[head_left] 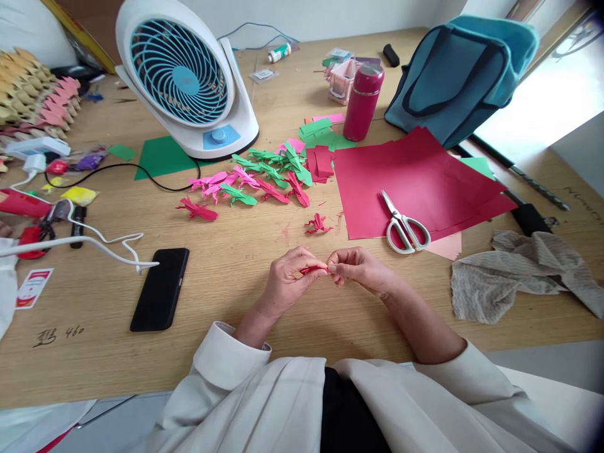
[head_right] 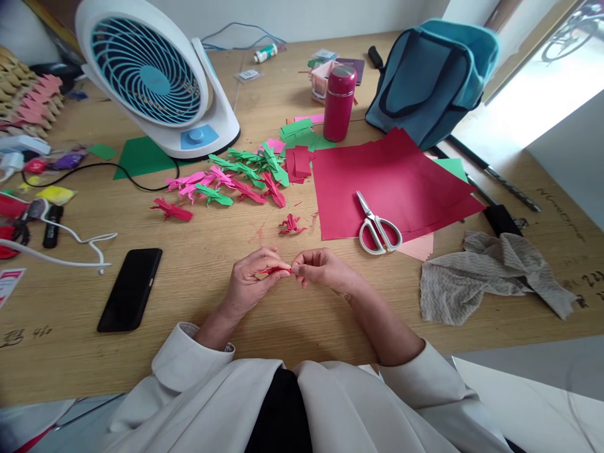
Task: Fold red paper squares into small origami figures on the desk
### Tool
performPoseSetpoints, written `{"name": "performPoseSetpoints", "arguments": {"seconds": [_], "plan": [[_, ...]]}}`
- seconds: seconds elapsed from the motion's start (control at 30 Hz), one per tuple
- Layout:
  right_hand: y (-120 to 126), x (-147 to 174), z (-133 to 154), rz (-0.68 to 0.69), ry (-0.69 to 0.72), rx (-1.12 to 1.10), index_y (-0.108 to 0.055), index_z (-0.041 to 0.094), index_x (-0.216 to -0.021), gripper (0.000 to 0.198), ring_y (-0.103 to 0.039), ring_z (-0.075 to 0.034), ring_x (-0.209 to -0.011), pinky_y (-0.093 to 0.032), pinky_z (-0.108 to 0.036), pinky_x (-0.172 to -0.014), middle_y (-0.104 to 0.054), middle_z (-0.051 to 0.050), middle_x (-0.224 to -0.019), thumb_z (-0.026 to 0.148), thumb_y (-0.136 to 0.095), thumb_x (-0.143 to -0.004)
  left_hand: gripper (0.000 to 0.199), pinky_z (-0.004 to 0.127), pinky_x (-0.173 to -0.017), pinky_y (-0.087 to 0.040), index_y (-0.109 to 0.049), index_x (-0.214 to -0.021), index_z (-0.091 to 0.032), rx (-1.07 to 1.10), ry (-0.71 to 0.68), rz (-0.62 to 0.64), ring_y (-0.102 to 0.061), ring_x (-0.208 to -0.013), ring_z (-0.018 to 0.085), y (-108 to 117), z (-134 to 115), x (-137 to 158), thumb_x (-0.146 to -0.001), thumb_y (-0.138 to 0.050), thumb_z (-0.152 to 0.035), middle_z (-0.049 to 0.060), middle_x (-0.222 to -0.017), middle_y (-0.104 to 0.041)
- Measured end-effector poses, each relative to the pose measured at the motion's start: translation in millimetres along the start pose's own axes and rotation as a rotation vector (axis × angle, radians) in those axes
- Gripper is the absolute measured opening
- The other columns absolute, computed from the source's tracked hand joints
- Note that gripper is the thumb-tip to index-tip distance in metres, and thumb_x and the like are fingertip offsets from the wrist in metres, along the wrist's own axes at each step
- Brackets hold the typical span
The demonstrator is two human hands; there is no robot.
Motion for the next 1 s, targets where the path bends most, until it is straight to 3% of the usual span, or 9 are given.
{"name": "performPoseSetpoints", "arguments": {"seconds": [0.4, 1.0], "plan": [[-2.4, 1.5, 10.1, 0.021, 0.064, 0.091, -0.068, 0.015, -0.074, 0.040, -0.055, -0.009, -0.057, -0.046, -0.023, -0.058, -0.063, 0.000, -0.063, 0.051, -0.082, -0.067, 0.006, 0.027, -0.073, -0.051, -0.072, -0.083, -0.018, 0.011, 0.013, -0.020, -0.061, -0.073, 0.013, 0.1, 1.1, 1.1, -0.084, -0.072, -0.024, 0.003, -0.076, -0.067], [-0.4, 7.7, 16.5, -0.041, 0.254, 0.381, -0.064, 0.015, -0.080, 0.029, -0.044, -0.009, -0.055, -0.032, -0.022, -0.050, -0.057, 0.002, -0.064, 0.042, -0.064, -0.087, 0.007, 0.024, -0.069, -0.048, -0.069, -0.079, -0.016, 0.119, 0.147, -0.002, -0.060, -0.075, 0.013, -3.8, 14.4, 2.9, -0.083, -0.073, -0.022, 0.002, -0.077, -0.063]]}}
Point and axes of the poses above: each hand's wrist, its own x-axis away from the middle knuckle, its own y-axis out of the back of the hand, z = x × y, the point moved 10 cm from there along -x, towards the middle knuckle
